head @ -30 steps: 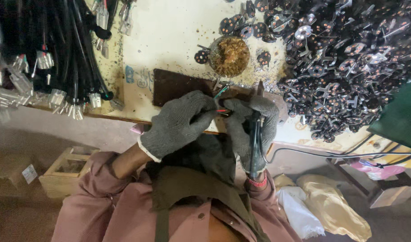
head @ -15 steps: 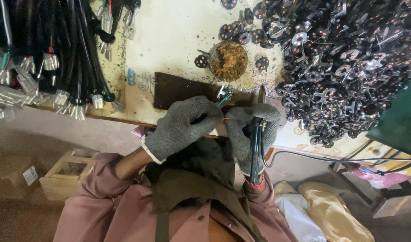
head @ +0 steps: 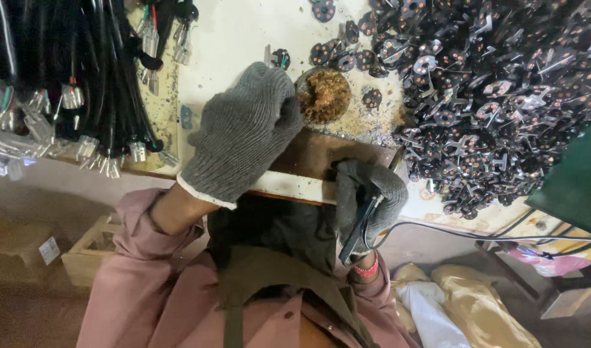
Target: The person solders wires to plug terminals at a workbench. They hold a wire in one hand and a soldering iron in the other, apply solder to the joint, then set the finished plug aside and pick up the next wire and connector, repeating the process.
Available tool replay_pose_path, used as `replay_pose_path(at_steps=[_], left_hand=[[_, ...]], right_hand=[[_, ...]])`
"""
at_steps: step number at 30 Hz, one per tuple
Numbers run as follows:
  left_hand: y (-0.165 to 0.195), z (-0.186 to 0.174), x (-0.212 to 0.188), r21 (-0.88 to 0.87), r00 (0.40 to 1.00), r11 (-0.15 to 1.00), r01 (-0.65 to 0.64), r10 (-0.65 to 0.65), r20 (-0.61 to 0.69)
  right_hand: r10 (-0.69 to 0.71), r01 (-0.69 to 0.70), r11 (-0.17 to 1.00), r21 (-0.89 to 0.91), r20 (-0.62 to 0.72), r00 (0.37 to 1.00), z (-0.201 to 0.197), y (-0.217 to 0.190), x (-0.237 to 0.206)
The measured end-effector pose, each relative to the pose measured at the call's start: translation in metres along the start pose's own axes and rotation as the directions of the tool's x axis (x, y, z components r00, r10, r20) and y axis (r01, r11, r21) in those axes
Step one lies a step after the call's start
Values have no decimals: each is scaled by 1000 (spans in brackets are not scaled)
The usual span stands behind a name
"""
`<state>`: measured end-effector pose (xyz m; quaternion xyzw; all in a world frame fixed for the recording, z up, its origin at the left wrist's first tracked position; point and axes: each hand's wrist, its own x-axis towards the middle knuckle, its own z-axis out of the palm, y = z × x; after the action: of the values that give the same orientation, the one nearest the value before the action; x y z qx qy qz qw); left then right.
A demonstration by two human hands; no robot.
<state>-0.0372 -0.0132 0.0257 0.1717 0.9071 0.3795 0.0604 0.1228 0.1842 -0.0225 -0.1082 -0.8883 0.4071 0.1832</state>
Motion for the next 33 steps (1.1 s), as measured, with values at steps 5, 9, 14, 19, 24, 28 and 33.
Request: replay_pose_path(at_steps=[5,9,14,19,24,28,33], left_hand=[[2,4,6,-9,1000,1000,-12,12,16],[27,-28,6,-155,990,978,140,-132,55],[32,-38,-35,-320,959,924,210,-131,251],[17,1,-67,-449,880,834,321,-88,466],[15,-2,-63,-332,968,942,53,33,250],[15,3,-54,-254,966,966,35,33,257],[21,18,-64,-219,970,965,144,-94,223]], right_hand=[[199,-191,940,282,1,980,3,-3,3],[64,-73,995,69,127,990,-7,-14,20],[119,-134,990,39,268,956,-9,-33,41],[3,2,1000,-14,348,937,-5,-38,41],[-148,162,987,-18,325,934,-5,-27,32],[-93,81,995,65,222,971,0,-23,29],[-132,93,985,145,294,947,-4,-25,29]])
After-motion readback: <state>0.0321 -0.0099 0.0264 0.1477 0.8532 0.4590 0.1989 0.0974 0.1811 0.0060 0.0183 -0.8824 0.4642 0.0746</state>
